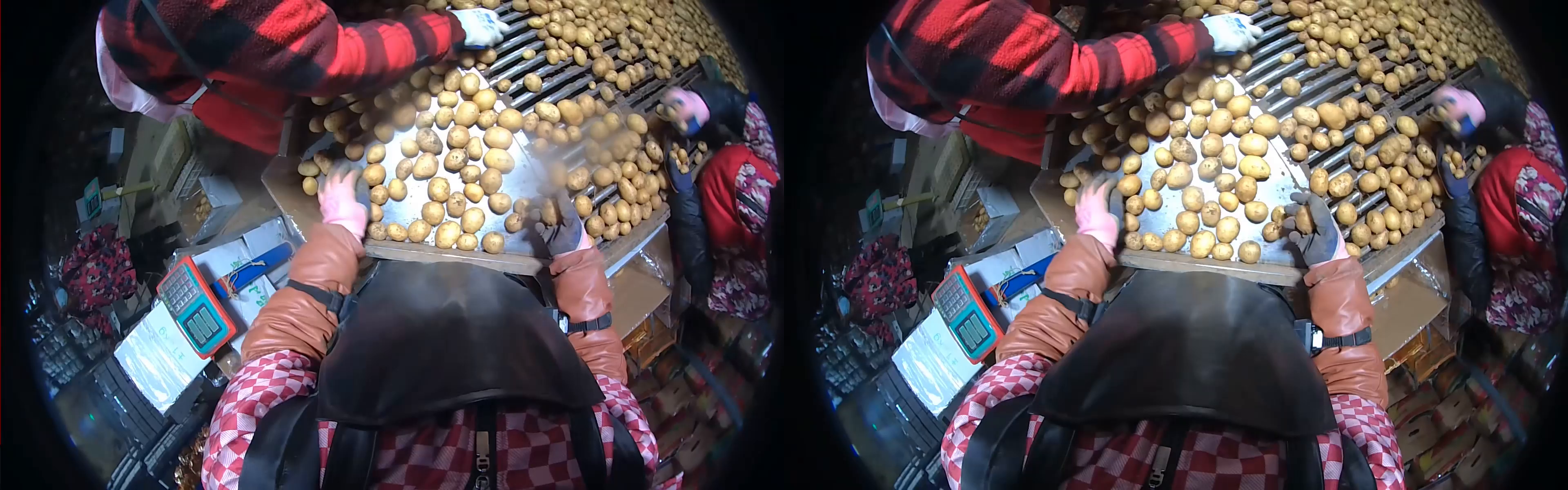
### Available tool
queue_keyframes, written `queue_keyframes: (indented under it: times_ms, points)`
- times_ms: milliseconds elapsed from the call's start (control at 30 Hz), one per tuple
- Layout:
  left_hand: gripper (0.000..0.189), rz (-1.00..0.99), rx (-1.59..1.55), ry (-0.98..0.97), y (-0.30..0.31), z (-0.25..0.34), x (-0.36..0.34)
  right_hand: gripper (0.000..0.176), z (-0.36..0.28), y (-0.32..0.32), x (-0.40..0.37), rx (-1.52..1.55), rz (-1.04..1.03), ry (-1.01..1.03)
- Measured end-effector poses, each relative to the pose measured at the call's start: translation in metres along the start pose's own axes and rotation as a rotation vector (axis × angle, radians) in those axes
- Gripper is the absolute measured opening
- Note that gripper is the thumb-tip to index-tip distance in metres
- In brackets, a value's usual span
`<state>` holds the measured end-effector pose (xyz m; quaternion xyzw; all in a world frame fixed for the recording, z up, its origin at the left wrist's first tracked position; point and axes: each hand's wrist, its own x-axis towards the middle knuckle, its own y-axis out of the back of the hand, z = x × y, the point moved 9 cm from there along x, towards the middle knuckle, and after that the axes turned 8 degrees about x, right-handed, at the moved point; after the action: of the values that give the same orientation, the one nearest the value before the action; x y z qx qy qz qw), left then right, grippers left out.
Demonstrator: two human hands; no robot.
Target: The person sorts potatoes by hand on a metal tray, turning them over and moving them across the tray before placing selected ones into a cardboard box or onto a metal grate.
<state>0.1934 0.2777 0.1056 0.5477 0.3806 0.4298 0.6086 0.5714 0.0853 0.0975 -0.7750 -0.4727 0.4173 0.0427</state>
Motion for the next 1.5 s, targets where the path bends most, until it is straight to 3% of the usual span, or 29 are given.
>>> queue_keyframes:
  times_ms: [33,100,200,233,367,400,433,500,567,633,700,767,833,900,967,1033,1100,1133,1167,1200,1233,1267,1300,1367,1433,1500]
  points:
    - [0.037,0.114,0.007,-0.085,0.015,0.021,-0.005,0.046,0.008,0.005,0.006,-0.038,0.068,-0.049]
    - [0.037,-0.028,-0.122,-0.248,-0.001,0.058,-0.02,0.041,0.008,-0.013,0.005,-0.059,0.157,-0.103]
    - [0.034,-0.067,-0.104,-0.348,0.004,0.05,-0.037,0.036,0.006,-0.04,0.015,-0.217,-0.105,-0.08]
    - [0.032,-0.095,-0.092,-0.408,0.005,0.047,-0.042,0.036,0.005,-0.042,0.016,-0.218,-0.108,-0.083]
    - [0.024,-0.274,-0.064,0.107,-0.006,-0.026,-0.035,0.034,0.003,-0.049,0.019,-0.124,-0.131,-0.083]
    - [0.025,-0.082,-0.005,0.073,0.006,-0.026,-0.028,0.034,0.007,-0.044,0.022,-0.115,-0.092,-0.098]
    - [0.025,-0.079,-0.01,0.069,0.01,-0.019,-0.013,0.034,0.01,-0.038,0.025,-0.108,-0.05,-0.11]
    - [0.028,0.11,-0.263,-0.071,0.036,0.011,0.028,0.035,0.018,-0.047,0.028,-0.116,-0.115,-0.158]
    - [0.032,-0.134,-0.284,0.021,0.034,0.037,0.08,0.035,0.012,-0.066,0.025,-0.205,-0.132,-0.179]
    - [0.047,-0.048,-0.298,0.01,0.048,0.071,0.128,0.037,0.006,-0.076,0.03,-0.312,-0.165,-0.151]
    - [0.064,-0.21,-0.307,0.008,0.008,0.096,0.158,0.038,0.008,-0.079,0.032,-0.304,-0.151,-0.24]
    - [0.075,-0.324,0.178,-0.192,-0.031,0.16,0.136,0.039,0.008,-0.077,0.036,-0.283,-0.154,-0.263]
    - [0.072,-0.353,-0.209,-0.324,-0.027,0.189,0.093,0.039,-0.001,-0.075,0.046,-0.497,-0.281,-0.119]
    - [0.066,-0.122,-0.047,-0.718,-0.011,0.189,0.042,0.035,-0.007,-0.068,0.048,-0.3,-0.185,-0.159]
    - [0.059,-0.268,-0.117,-0.672,0.001,0.162,0.023,0.031,-0.027,-0.067,0.052,-0.37,-0.049,-0.135]
    - [0.059,-0.292,-0.134,-0.613,0.001,0.129,0.015,0.026,-0.043,-0.032,0.086,-0.455,-0.086,0.129]
    - [0.055,-0.249,-0.174,-0.415,0.018,0.093,0.019,0.026,-0.073,-0.022,0.101,-0.673,0.091,0.271]
    - [0.055,-0.251,-0.166,-0.414,0.019,0.086,0.022,0.028,-0.093,-0.031,0.099,-0.872,0.14,0.449]
    - [0.049,-0.333,-0.219,-0.258,0.01,0.069,0.026,0.03,-0.109,-0.041,0.093,-1.07,0.191,0.624]
    - [0.044,-0.412,-0.271,-0.099,0.002,0.053,0.027,0.033,-0.111,-0.048,0.093,-1.102,0.229,0.589]
    - [0.044,-0.414,-0.265,-0.094,0.003,0.05,0.032,0.035,-0.091,-0.043,0.1,-1.128,0.194,0.571]
    - [0.038,-0.287,-0.318,-0.031,0.014,0.042,0.044,0.037,-0.071,-0.039,0.107,-1.153,0.159,0.552]
    - [0.033,-0.159,-0.37,0.029,0.025,0.033,0.055,0.038,-0.059,-0.07,0.088,-1.387,0.098,0.581]
    - [0.031,0.025,-0.177,0.166,0.038,0.011,0.073,0.041,-0.03,-0.089,0.077,-1.464,-0.054,0.364]
    - [0.053,0.014,-0.141,0.278,0.019,-0.018,0.095,0.041,-0.005,-0.084,0.072,-1.398,-0.172,0.19]
    - [0.054,-0.132,-0.061,0.384,0.022,-0.011,0.115,0.034,0.0,-0.08,0.073,-1.238,-0.33,0.32]
